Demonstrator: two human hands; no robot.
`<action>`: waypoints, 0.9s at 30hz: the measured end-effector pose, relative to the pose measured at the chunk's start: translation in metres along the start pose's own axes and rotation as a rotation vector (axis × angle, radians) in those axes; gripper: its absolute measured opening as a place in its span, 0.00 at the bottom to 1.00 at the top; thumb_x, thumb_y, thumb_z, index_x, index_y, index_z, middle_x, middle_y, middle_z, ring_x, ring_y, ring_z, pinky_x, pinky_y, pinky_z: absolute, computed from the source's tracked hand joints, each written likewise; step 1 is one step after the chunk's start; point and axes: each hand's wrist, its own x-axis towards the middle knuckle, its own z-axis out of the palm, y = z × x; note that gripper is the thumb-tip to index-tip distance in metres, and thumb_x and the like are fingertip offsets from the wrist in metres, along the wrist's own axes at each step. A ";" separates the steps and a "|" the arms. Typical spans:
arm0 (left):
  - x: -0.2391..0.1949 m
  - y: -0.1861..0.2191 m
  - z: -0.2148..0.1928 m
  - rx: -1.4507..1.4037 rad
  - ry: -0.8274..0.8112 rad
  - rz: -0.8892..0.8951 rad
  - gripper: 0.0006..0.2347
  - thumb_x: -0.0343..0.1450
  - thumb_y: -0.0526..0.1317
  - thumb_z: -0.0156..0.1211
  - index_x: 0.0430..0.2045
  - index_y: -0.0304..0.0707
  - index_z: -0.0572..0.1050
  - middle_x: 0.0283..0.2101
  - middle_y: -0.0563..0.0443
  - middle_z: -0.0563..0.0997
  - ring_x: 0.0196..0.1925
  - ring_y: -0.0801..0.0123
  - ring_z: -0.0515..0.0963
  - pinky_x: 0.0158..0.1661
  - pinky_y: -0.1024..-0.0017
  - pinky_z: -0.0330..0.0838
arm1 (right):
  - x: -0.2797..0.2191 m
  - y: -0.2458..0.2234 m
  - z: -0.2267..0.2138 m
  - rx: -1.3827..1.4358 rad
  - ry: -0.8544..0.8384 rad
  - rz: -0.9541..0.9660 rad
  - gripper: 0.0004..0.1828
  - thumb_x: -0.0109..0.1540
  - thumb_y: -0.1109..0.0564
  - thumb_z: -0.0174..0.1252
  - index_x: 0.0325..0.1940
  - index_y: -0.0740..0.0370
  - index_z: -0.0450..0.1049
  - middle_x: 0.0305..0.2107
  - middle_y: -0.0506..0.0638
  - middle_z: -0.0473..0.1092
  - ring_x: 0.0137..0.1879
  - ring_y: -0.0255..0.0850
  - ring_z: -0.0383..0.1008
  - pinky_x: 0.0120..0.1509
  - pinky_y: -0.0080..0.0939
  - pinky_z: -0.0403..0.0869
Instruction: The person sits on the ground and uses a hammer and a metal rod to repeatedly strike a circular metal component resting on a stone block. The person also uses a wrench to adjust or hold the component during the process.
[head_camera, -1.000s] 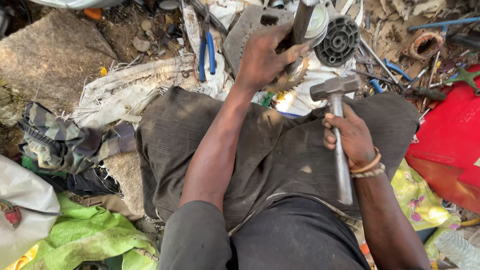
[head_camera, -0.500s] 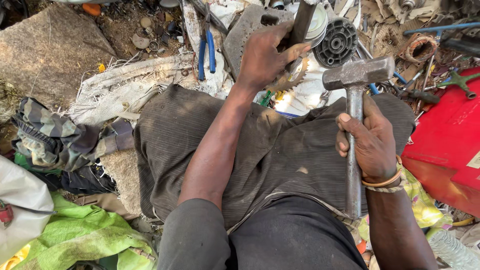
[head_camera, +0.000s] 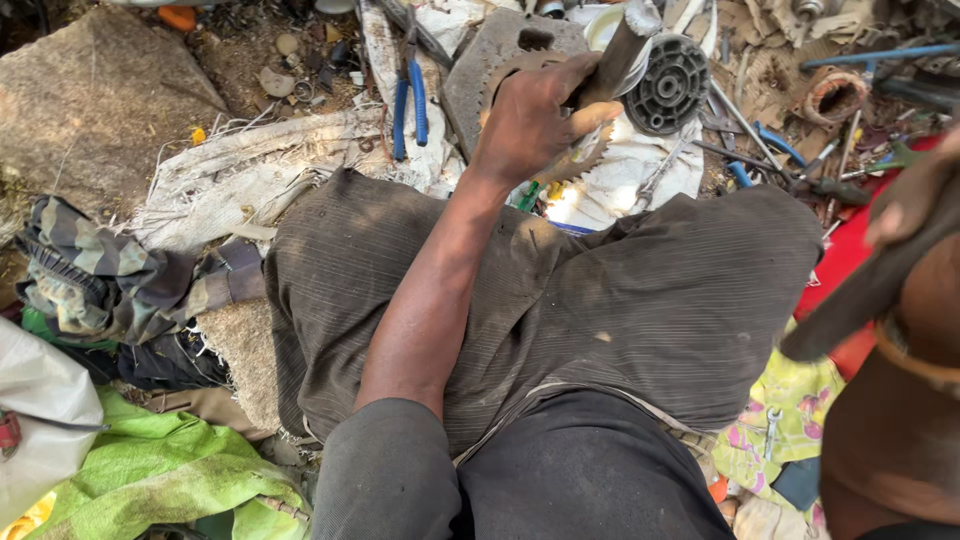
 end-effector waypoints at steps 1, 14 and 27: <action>0.001 0.002 -0.001 0.010 -0.027 -0.032 0.26 0.70 0.54 0.68 0.52 0.27 0.77 0.40 0.38 0.86 0.40 0.57 0.88 0.42 0.65 0.82 | 0.007 0.000 0.000 -0.067 -0.026 -0.013 0.21 0.71 0.62 0.56 0.68 0.71 0.65 0.32 0.50 0.70 0.26 0.36 0.70 0.27 0.36 0.69; 0.001 0.012 -0.021 -0.124 0.001 0.002 0.17 0.71 0.49 0.72 0.43 0.32 0.81 0.30 0.51 0.82 0.30 0.72 0.79 0.33 0.70 0.74 | -0.011 -0.071 0.008 -0.085 -0.077 -0.131 0.21 0.72 0.59 0.56 0.67 0.72 0.64 0.33 0.51 0.70 0.27 0.33 0.69 0.27 0.34 0.69; -0.001 0.012 -0.013 -0.112 -0.024 -0.079 0.21 0.68 0.48 0.74 0.49 0.33 0.80 0.28 0.52 0.81 0.30 0.72 0.80 0.33 0.69 0.74 | -0.048 -0.065 0.006 0.253 0.039 -0.253 0.29 0.76 0.60 0.59 0.77 0.72 0.58 0.40 0.51 0.70 0.27 0.32 0.66 0.28 0.30 0.69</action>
